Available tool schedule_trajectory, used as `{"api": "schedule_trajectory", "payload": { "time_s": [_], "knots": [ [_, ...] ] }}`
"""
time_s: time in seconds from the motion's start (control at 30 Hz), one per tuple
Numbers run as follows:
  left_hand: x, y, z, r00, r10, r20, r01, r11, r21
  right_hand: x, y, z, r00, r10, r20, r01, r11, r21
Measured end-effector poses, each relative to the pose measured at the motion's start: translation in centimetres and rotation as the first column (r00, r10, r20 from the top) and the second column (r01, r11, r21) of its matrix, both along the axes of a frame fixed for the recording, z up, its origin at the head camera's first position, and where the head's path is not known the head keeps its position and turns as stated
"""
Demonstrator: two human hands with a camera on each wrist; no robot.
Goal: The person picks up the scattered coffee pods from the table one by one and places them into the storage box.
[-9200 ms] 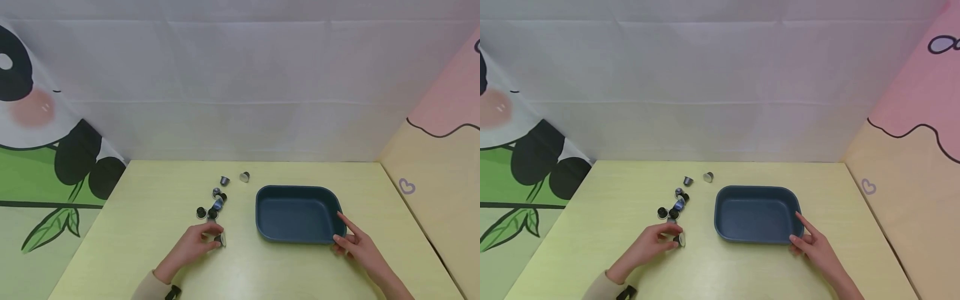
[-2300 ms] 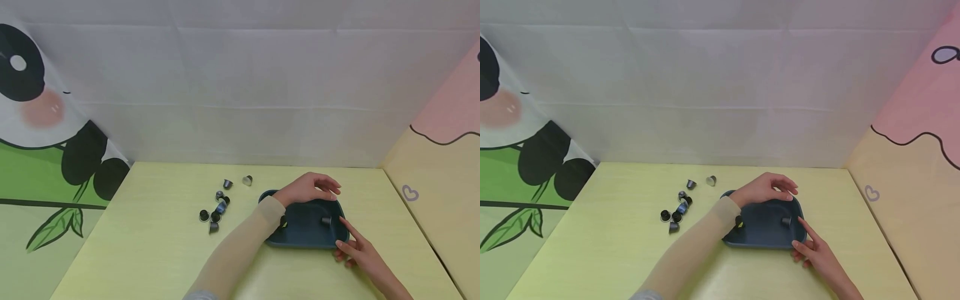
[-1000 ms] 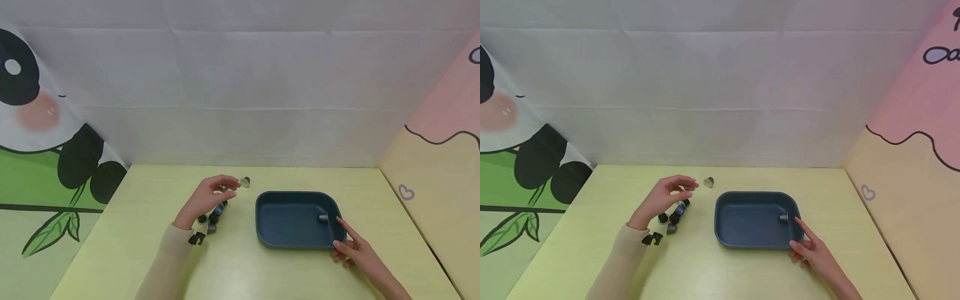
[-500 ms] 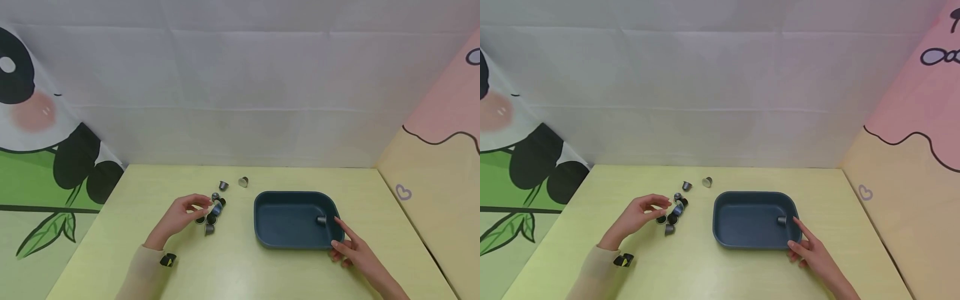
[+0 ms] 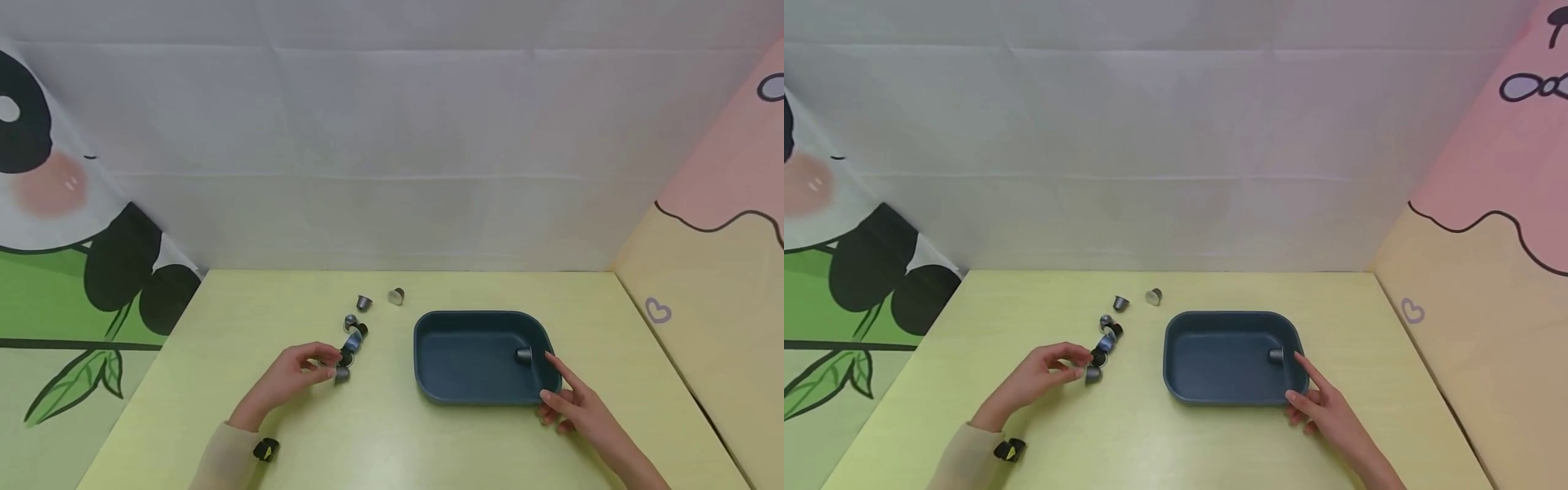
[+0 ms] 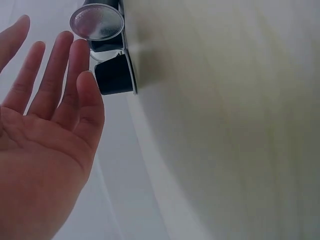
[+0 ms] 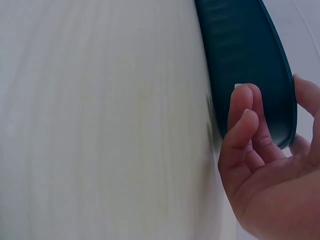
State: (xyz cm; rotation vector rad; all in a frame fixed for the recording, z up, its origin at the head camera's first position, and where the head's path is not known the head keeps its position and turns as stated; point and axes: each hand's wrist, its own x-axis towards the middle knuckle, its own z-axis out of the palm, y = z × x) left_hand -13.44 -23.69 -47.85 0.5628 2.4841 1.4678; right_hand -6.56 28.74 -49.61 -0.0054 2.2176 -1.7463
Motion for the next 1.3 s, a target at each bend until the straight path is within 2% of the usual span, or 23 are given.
{"api": "schedule_trajectory", "payload": {
  "time_s": [0.1, 0.2, 0.57, 0.8, 1.3],
  "knots": [
    [-0.5, -0.4, -1.3, 1.000, -0.015, 0.004, 0.015, 1.000, -0.003, 0.0, 0.0, 0.0, 1.000, -0.001, -0.006, 0.001, 1.000, -0.002],
    [-0.6, -0.4, -1.4, 0.999, -0.039, 0.017, 0.040, 0.999, -0.023, 0.0, 0.1, -0.1, 1.000, 0.000, -0.005, 0.000, 1.000, -0.004],
    [-0.4, -0.1, -1.2, 0.996, -0.086, 0.013, 0.087, 0.988, -0.130, -0.1, 0.1, -0.2, 1.000, 0.002, 0.001, -0.002, 1.000, -0.003],
    [-0.3, 0.1, -1.4, 0.996, -0.089, 0.026, 0.093, 0.978, -0.188, 0.0, 0.0, -0.2, 1.000, -0.008, 0.006, 0.008, 1.000, 0.002],
    [-0.3, 0.1, -1.4, 0.997, -0.074, 0.028, 0.079, 0.973, -0.217, 0.0, 0.0, -0.1, 1.000, -0.006, 0.017, 0.006, 1.000, -0.016]
  ]
}}
